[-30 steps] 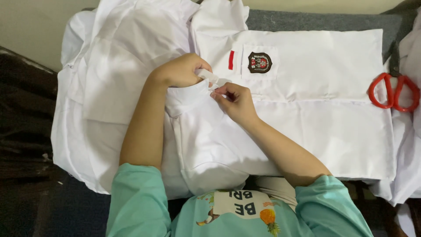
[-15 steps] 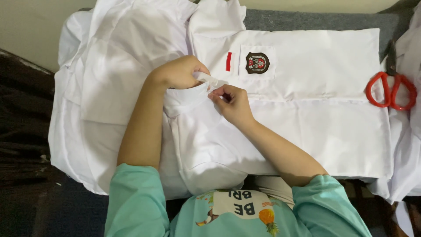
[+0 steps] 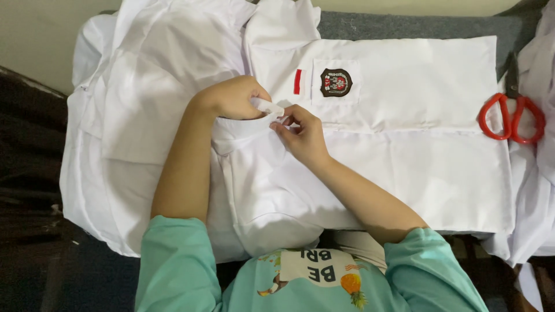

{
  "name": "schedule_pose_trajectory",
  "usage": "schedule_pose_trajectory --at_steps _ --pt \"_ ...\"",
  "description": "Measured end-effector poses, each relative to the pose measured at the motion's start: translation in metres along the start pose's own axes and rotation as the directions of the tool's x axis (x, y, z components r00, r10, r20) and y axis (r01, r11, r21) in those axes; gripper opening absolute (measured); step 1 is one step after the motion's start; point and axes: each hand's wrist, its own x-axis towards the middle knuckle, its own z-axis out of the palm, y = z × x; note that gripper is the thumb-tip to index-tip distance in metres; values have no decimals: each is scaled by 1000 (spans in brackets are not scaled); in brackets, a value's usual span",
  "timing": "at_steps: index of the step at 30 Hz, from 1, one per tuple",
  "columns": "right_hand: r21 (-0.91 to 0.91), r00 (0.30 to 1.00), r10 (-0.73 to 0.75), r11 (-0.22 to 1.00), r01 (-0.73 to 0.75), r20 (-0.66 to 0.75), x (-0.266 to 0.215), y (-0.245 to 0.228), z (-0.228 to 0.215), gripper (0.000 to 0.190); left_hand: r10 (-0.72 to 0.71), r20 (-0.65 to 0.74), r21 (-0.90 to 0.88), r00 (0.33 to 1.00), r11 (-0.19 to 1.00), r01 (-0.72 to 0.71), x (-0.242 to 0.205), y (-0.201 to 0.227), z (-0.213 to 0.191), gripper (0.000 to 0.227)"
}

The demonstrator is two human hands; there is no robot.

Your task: Trimming loose threads with scissors and folding a white school shirt on a flat work surface.

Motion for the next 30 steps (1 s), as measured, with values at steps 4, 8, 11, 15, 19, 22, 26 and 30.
schedule_pose_trajectory --at_steps 4,8,11,15,19,22,26,30 --pt "4 999 -45 999 45 -21 0 24 5 16 -20 13 10 1000 1000 20 -3 7 -1 29" --pt "-38 984 -172 985 171 -45 -1 14 7 11 -67 0 -14 998 998 67 -9 12 -4 27" --pt "-50 959 -281 959 280 -34 -1 -1 6 11 -88 17 -45 996 995 88 -21 25 -13 27" --pt "-1 961 -274 962 275 -29 2 12 9 13 -65 22 -27 998 997 66 -12 11 -7 27" --pt "28 970 -241 970 242 -41 4 27 14 10 -76 41 -48 996 996 78 -15 18 -10 24" --pt "-37 935 -354 935 353 -29 6 7 9 8 -185 96 -293 978 934 205 -22 29 -24 37" --pt "-264 812 -582 778 570 37 8 -24 1 7 -130 34 -434 991 891 132 -22 36 -26 38" --pt "-372 712 -698 644 669 73 11 -19 1 13 -32 135 -270 990 960 67 -5 21 -27 26"
